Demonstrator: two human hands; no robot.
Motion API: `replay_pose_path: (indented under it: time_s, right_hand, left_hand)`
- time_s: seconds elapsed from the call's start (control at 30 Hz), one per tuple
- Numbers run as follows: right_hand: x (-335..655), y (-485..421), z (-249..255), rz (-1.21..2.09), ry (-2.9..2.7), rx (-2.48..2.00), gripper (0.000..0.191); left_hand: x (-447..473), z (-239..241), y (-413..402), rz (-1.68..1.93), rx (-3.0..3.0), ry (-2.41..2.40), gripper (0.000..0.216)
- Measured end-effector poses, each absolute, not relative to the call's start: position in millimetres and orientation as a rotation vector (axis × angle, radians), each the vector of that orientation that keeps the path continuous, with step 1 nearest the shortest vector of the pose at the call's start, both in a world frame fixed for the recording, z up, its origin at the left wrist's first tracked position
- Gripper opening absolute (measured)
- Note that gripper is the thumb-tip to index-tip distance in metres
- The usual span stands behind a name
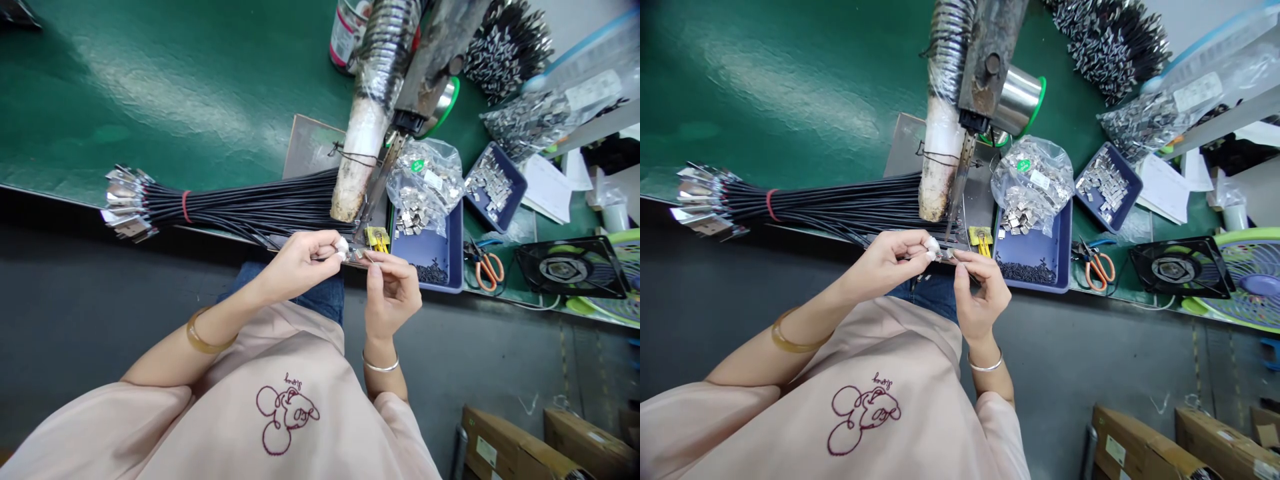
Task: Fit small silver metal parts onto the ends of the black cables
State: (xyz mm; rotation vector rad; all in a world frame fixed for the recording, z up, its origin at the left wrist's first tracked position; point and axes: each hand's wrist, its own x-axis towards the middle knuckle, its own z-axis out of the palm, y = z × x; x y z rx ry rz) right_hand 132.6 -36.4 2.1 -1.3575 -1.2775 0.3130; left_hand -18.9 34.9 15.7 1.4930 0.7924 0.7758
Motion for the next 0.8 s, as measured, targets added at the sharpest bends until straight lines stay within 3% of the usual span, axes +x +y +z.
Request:
replay_pose_path:
  time_s: [0.2,0.47,0.8]
  right_hand:
    - [131,-38,1,0.448,-1.232,-1.345,0.004]
    - [136,-32,-10,0.381,-1.263,-1.308,0.011]
    - [139,-22,-7,-0.065,-1.608,-1.286,0.022]
  left_hand:
    - [-18,15,34,0.768,1.518,0.802,0.011]
    - [-16,12,36,0.769,1.442,0.856,0.02]
    - [-11,14,39,0.823,1.47,0.94,0.025]
